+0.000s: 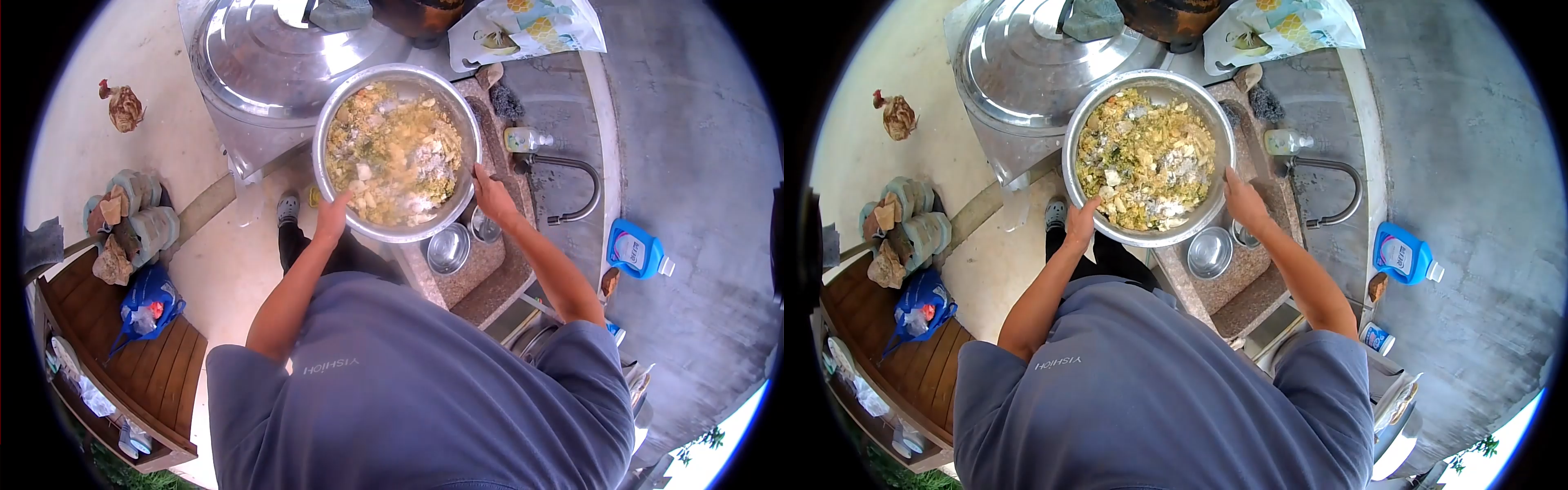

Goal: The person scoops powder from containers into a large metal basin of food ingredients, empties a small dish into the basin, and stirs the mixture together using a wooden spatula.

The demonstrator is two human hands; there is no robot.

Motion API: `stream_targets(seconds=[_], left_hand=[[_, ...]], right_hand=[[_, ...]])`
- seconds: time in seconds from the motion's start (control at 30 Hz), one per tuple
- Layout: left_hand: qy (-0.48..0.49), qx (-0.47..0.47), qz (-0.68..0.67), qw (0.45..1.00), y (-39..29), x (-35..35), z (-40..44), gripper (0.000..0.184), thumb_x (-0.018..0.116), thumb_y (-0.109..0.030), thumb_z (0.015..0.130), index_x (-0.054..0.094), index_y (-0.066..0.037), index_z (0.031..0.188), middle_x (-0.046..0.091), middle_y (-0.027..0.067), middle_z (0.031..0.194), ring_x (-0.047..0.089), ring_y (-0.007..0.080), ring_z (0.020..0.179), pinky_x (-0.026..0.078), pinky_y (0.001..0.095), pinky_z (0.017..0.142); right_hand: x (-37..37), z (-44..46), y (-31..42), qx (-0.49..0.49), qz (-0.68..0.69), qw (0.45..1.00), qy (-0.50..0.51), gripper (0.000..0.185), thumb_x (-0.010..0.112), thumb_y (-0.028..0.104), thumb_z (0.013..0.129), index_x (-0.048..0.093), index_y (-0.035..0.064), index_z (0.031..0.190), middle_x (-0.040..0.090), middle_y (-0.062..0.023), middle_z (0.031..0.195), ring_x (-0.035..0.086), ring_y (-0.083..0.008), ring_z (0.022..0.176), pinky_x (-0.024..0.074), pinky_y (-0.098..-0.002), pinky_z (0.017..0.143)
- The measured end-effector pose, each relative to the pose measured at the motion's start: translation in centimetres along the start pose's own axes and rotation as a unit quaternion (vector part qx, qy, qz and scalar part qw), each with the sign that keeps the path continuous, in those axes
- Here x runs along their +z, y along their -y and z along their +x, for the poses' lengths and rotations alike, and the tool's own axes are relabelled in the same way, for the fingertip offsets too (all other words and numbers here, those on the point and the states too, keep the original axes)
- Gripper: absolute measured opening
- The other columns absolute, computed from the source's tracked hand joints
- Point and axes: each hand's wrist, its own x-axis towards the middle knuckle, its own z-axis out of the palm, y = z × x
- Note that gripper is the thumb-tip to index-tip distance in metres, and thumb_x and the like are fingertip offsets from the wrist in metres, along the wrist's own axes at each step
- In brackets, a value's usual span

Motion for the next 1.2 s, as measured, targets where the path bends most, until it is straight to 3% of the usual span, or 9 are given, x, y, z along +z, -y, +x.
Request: stream_targets(seconds=[0.03, 0.1, 0.3, 0.37, 0.5, 0.53, 0.67, 1.0, 1.2], left_hand=[[-0.007, 0.007, 0.006, 1.000, 0.3, 0.1, 0.3, 0.040, 0.061, -0.024, 0.092, 0.061, 0.006, 0.118, 0.065, 0.0110, 0.110, 0.059, 0.0197, 0.099, 0.046, 0.0346, 0.088], [-0.015, 0.014, 0.027, 0.999, 0.9, -0.1, 0.4, 0.040, 0.060, -0.024, 0.092, 0.060, 0.006, 0.118, 0.065, 0.0117, 0.111, 0.059, 0.0198, 0.099, 0.045, 0.0347, 0.088], [0.009, -0.035, 0.060, 0.998, 0.5, -0.4, 0.6, 0.046, 0.059, -0.025, 0.095, 0.054, 0.008, 0.128, 0.062, 0.0138, 0.121, 0.059, 0.0218, 0.105, 0.045, 0.0353, 0.092], [0.015, -0.018, 0.056, 0.998, 1.0, -0.7, 1.1, 0.046, 0.058, -0.025, 0.096, 0.054, 0.008, 0.128, 0.062, 0.0139, 0.120, 0.059, 0.0222, 0.106, 0.045, 0.0352, 0.093], [0.034, -0.021, 0.036, 0.999, 1.6, -1.2, 1.4, 0.046, 0.059, -0.022, 0.096, 0.053, 0.007, 0.131, 0.063, 0.0142, 0.122, 0.059, 0.0222, 0.110, 0.045, 0.0342, 0.095], [0.034, -0.037, 0.034, 0.998, 1.6, -1.1, 1.5, 0.047, 0.059, -0.023, 0.096, 0.053, 0.007, 0.132, 0.063, 0.0142, 0.123, 0.059, 0.0224, 0.110, 0.045, 0.0342, 0.095], [0.036, -0.057, 0.041, 0.997, 1.3, -1.2, 1.4, 0.050, 0.059, -0.024, 0.097, 0.050, 0.009, 0.132, 0.061, 0.0153, 0.121, 0.061, 0.0227, 0.105, 0.049, 0.0346, 0.089], [0.043, -0.100, -0.018, 0.994, 0.1, -0.8, 0.6, 0.047, 0.061, -0.024, 0.094, 0.051, 0.005, 0.130, 0.062, 0.0154, 0.118, 0.062, 0.0243, 0.104, 0.052, 0.0386, 0.086], [0.017, -0.053, -0.009, 0.998, 1.8, -0.9, 1.3, 0.041, 0.060, -0.024, 0.094, 0.059, 0.009, 0.119, 0.064, 0.0137, 0.109, 0.063, 0.0195, 0.095, 0.051, 0.0318, 0.077]], right_hand=[[3.1, -0.8, -2.4, -0.051, 0.053, 0.996, -0.046, 0.050, 0.045, 0.020, 0.099, 0.036, 0.0003, 0.144, 0.064, -0.0343, 0.088, 0.065, -0.0480, 0.077, 0.0508, -0.0544, 0.075], [2.5, -3.0, 0.3, 0.113, 0.212, 0.967, 0.081, 0.052, 0.045, 0.023, 0.101, 0.036, 0.0003, 0.147, 0.064, -0.0253, 0.075, 0.063, -0.0360, 0.058, 0.0513, -0.0456, 0.056], [1.4, -4.0, 6.4, 0.327, 0.682, 0.612, 0.231, 0.022, 0.042, 0.030, 0.104, 0.050, 0.0102, 0.106, 0.046, 0.0000, 0.065, 0.036, -0.0059, 0.043, 0.0297, -0.0221, 0.034], [1.7, -3.3, 9.3, 0.317, 0.679, 0.624, 0.220, 0.024, 0.041, 0.031, 0.105, 0.037, 0.0145, 0.087, 0.048, -0.0020, 0.066, 0.037, -0.0066, 0.042, 0.0313, -0.0235, 0.034], [1.7, -3.7, 10.5, 0.286, 0.604, 0.728, 0.151, 0.045, 0.044, 0.029, 0.104, 0.041, 0.0100, 0.145, 0.048, -0.0022, 0.067, 0.037, -0.0082, 0.041, 0.0308, -0.0239, 0.034], [1.7, -4.2, 9.9, 0.264, 0.597, 0.744, 0.143, 0.059, 0.046, 0.028, 0.103, 0.026, 0.0109, 0.156, 0.055, -0.0068, 0.071, 0.044, -0.0132, 0.043, 0.0418, -0.0296, 0.040], [2.2, -7.1, 8.7, 0.035, 0.235, 0.967, -0.086, 0.049, 0.049, 0.024, 0.101, 0.042, 0.0056, 0.146, 0.069, -0.0260, 0.092, 0.069, -0.0406, 0.071, 0.0543, -0.0466, 0.072], [-1.2, 1.4, 4.3, 0.029, -0.067, 0.997, -0.027, 0.053, 0.044, 0.018, 0.099, 0.030, 0.0150, 0.151, 0.069, -0.0236, 0.085, 0.067, -0.0436, 0.077, 0.0531, -0.0539, 0.070], [4.1, -6.6, 5.6, 0.113, 0.212, 0.970, -0.035, 0.050, 0.049, 0.021, 0.098, 0.041, 0.0005, 0.143, 0.062, -0.0356, 0.103, 0.060, -0.0509, 0.100, 0.0484, -0.0520, 0.088]])
